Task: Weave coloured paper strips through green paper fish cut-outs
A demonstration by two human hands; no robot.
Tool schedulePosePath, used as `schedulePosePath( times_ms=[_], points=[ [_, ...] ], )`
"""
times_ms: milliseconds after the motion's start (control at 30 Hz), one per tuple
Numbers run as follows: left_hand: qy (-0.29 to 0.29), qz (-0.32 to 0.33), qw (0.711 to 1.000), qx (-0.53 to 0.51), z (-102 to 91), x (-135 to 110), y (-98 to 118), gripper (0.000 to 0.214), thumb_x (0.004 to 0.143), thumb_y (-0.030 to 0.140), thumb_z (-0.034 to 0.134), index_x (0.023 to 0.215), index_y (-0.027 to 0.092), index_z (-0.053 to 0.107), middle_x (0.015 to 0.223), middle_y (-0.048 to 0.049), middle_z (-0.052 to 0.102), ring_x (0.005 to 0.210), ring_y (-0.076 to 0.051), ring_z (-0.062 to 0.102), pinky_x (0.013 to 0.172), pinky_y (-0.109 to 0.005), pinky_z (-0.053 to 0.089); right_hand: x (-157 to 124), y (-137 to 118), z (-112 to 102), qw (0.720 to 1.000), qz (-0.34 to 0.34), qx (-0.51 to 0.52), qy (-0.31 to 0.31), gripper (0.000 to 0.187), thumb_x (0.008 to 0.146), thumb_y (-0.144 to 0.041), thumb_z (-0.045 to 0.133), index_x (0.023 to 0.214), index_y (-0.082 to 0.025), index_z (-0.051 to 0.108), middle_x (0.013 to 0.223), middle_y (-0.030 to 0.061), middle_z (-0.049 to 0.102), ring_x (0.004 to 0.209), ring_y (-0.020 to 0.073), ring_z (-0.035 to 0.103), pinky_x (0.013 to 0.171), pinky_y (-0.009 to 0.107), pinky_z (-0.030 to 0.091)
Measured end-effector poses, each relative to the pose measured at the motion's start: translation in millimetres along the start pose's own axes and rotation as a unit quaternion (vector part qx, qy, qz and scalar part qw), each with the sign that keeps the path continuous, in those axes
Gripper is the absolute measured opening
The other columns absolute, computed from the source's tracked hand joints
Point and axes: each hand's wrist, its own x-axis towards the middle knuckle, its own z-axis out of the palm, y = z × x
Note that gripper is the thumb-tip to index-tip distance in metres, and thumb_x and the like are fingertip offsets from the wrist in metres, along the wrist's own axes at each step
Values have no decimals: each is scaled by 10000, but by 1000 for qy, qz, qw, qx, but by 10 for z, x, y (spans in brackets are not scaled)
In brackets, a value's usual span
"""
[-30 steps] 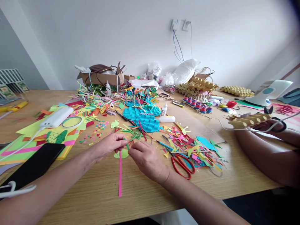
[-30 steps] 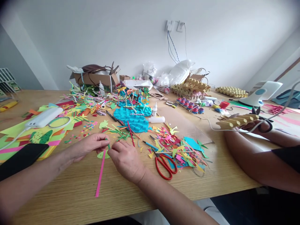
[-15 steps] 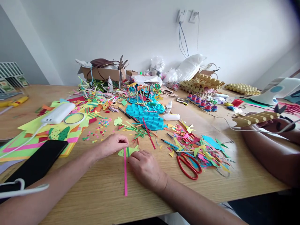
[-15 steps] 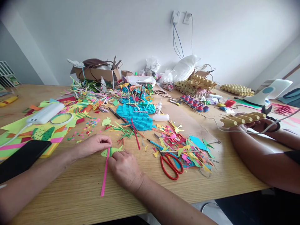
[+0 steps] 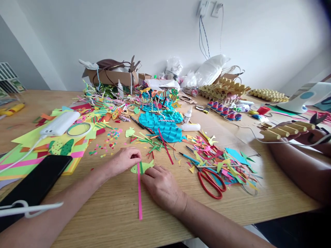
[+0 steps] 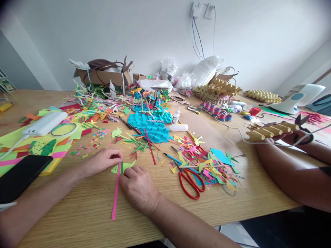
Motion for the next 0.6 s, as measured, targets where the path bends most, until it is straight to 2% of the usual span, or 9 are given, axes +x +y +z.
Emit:
schedulePosePath(
  times_ms=[600],
  points=[
    [16,15,999,28,54,44,-63,97,682,172,496,618,168,568,625,25,528,591,-119,503,537,-206,370,6,-13,27,1000,0,11,1,134,861,-177,504,732,-188,538,757,-6,563,683,136,458,596,250,318]
  ],
)
